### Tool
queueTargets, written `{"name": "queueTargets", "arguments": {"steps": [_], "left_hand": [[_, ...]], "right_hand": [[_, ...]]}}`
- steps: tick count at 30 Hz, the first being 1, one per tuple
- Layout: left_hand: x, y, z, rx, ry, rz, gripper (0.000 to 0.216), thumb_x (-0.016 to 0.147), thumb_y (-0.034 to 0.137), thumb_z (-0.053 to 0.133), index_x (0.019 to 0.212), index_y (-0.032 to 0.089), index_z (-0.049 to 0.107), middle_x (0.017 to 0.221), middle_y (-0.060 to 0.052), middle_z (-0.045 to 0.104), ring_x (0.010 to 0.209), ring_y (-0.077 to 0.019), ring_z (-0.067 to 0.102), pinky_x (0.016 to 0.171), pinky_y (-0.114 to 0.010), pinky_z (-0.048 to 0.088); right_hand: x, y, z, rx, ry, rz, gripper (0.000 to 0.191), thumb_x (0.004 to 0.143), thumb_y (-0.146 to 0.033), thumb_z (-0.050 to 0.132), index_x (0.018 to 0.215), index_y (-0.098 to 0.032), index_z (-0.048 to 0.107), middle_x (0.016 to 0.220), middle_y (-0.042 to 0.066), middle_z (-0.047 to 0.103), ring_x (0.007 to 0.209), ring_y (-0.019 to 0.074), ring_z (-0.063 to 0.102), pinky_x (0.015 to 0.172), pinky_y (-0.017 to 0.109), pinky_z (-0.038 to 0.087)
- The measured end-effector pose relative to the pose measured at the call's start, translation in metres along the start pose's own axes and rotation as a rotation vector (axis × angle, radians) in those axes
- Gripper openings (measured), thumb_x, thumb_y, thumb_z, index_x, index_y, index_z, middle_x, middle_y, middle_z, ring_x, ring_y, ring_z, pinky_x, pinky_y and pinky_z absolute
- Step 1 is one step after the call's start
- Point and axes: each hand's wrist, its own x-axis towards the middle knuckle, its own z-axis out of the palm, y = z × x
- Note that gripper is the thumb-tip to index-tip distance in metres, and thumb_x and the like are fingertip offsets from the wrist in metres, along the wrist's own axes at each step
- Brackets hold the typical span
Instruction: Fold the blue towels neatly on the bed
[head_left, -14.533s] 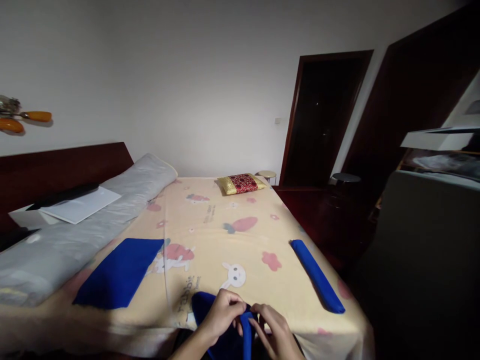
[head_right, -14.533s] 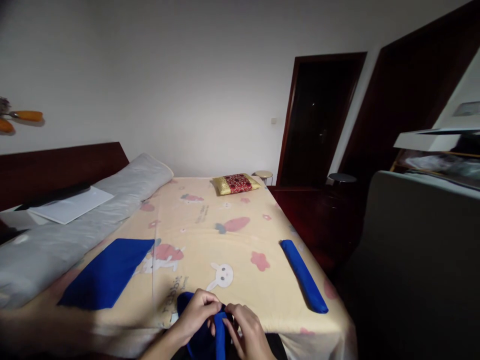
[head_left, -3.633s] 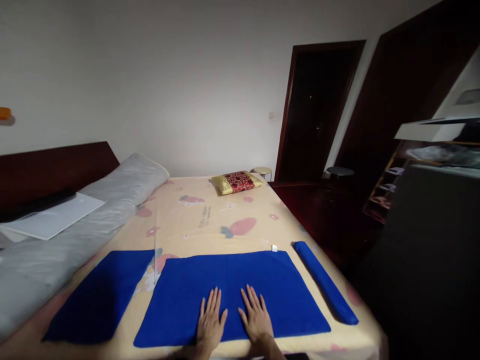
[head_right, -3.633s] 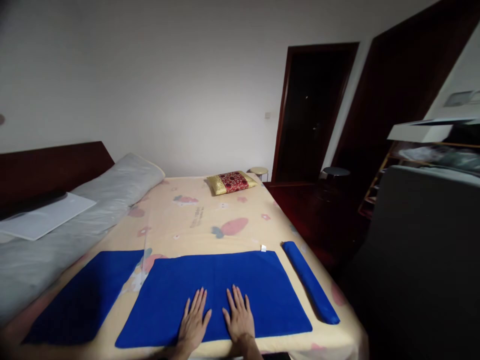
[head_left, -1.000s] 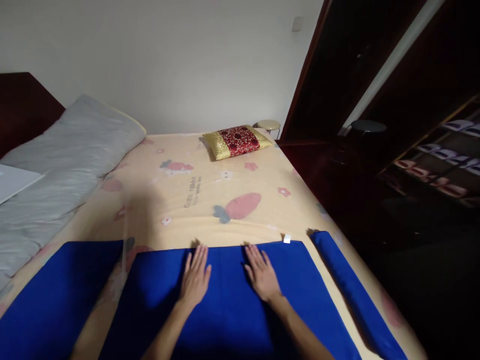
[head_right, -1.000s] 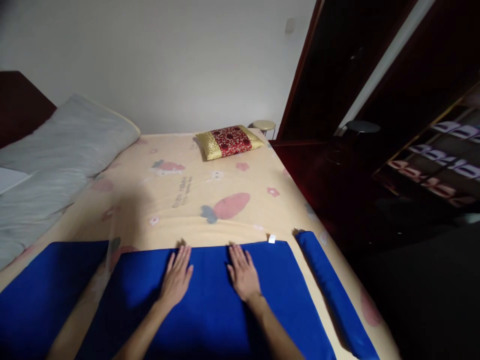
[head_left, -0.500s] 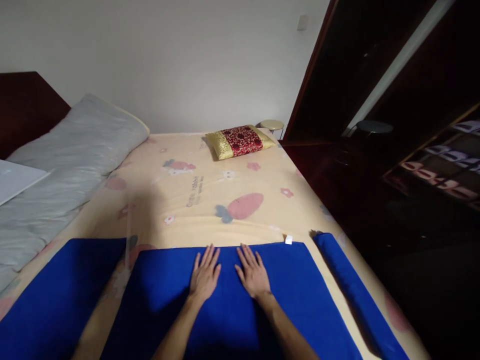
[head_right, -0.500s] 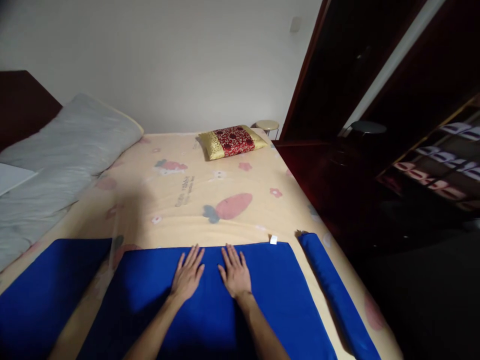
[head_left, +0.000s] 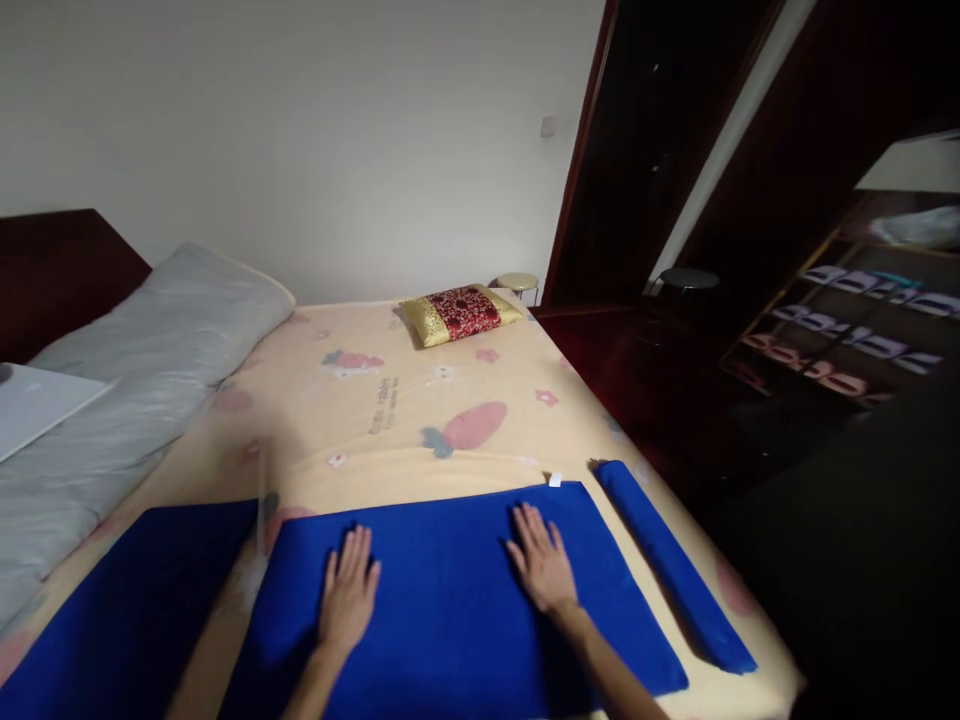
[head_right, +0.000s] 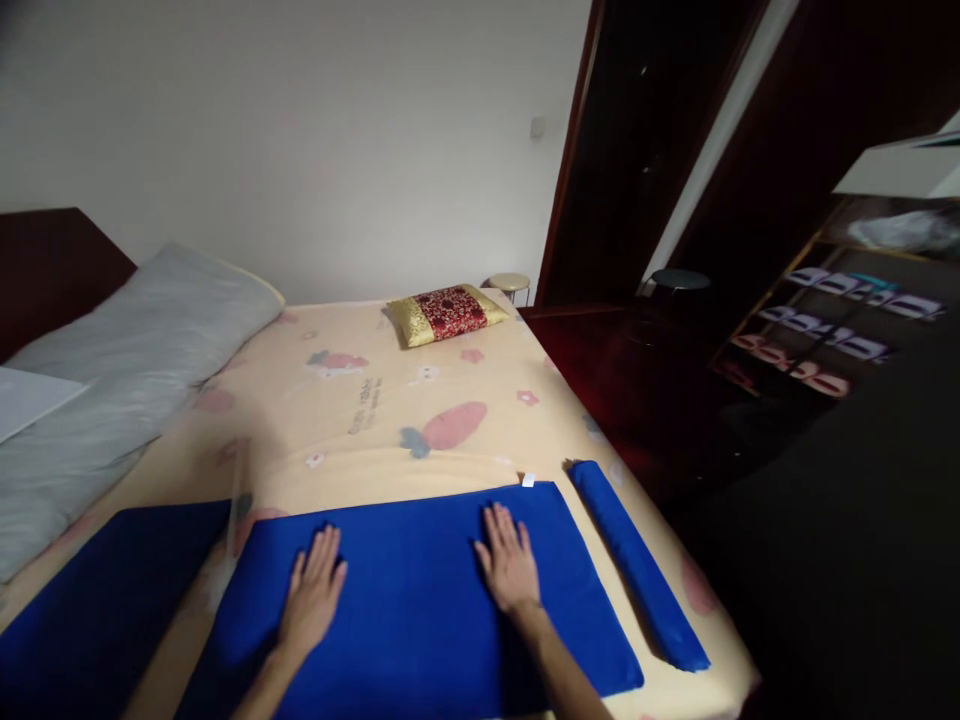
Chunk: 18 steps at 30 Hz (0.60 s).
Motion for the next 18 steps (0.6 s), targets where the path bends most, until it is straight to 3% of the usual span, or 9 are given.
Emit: {"name": "queueTargets", "arguments": {"steps": [2,4,6,10,13,15,18], "left_hand": [[-0.01,0.05,0.0,-0.056,-0.035,0.121,0.057,0.097,0.033,0.028,0.15,0.024,0.007,0.154,-0.005,0.035,0.141,-0.0193,0.033,0.115,-0.044,0.029],[-0.026,0.068,-0.002,-0.094,-0.105,0.213,0.057,0.097,0.034,0.028,0.15,0.028,0.007,0.155,-0.002,0.032,0.142,-0.0173,0.032,0.115,-0.043,0.03],[-0.047,0.046,-0.003,-0.083,-0.163,0.184,0.055,0.097,0.038,0.028,0.149,0.033,0.012,0.156,0.0,0.031,0.142,-0.0181,0.031,0.115,-0.046,0.03],[-0.097,-0.073,0.004,0.015,-0.12,-0.185,0.056,0.095,0.045,0.022,0.148,0.027,0.025,0.154,-0.005,0.035,0.142,-0.0249,0.033,0.111,-0.053,0.034],[-0.12,-0.142,0.013,0.007,-0.074,-0.301,0.059,0.095,0.043,0.013,0.147,0.02,0.028,0.152,-0.009,0.039,0.139,-0.025,0.037,0.107,-0.051,0.039],[-0.12,-0.148,0.014,0.01,-0.063,-0.284,0.058,0.095,0.043,0.014,0.147,0.022,0.028,0.149,-0.009,0.043,0.138,-0.0251,0.04,0.107,-0.053,0.039],[-0.096,-0.102,0.007,0.006,-0.057,-0.126,0.054,0.096,0.043,0.022,0.148,0.03,0.021,0.151,-0.002,0.041,0.139,-0.0218,0.038,0.111,-0.049,0.036]], "right_hand": [[-0.014,-0.049,0.006,0.083,-0.04,-0.134,0.058,0.098,-0.049,0.027,0.15,-0.024,0.022,0.155,0.006,0.028,0.143,0.0217,0.028,0.115,0.045,0.027],[-0.032,-0.068,0.007,0.131,-0.074,-0.199,0.057,0.098,-0.047,0.029,0.15,-0.028,0.018,0.156,0.004,0.027,0.143,0.0213,0.027,0.114,0.045,0.029],[-0.053,-0.051,0.001,0.146,-0.081,-0.158,0.057,0.097,-0.047,0.032,0.149,-0.029,0.022,0.155,0.004,0.03,0.142,0.0231,0.03,0.113,0.048,0.03],[-0.089,0.045,-0.019,0.134,0.031,0.096,0.058,0.091,-0.049,0.041,0.145,-0.032,0.036,0.15,0.007,0.04,0.138,0.0299,0.037,0.111,0.054,0.032],[-0.102,0.088,-0.031,0.164,0.203,0.242,0.055,0.086,-0.049,0.043,0.14,-0.038,0.044,0.144,0.008,0.05,0.133,0.0347,0.043,0.11,0.057,0.032],[-0.102,0.079,-0.035,0.179,0.286,0.311,0.053,0.086,-0.049,0.04,0.138,-0.039,0.047,0.142,0.007,0.052,0.133,0.0361,0.042,0.11,0.058,0.031],[-0.097,0.017,-0.031,0.216,0.23,0.28,0.053,0.09,-0.045,0.036,0.142,-0.033,0.043,0.147,0.007,0.046,0.137,0.0337,0.037,0.11,0.058,0.033]]}}
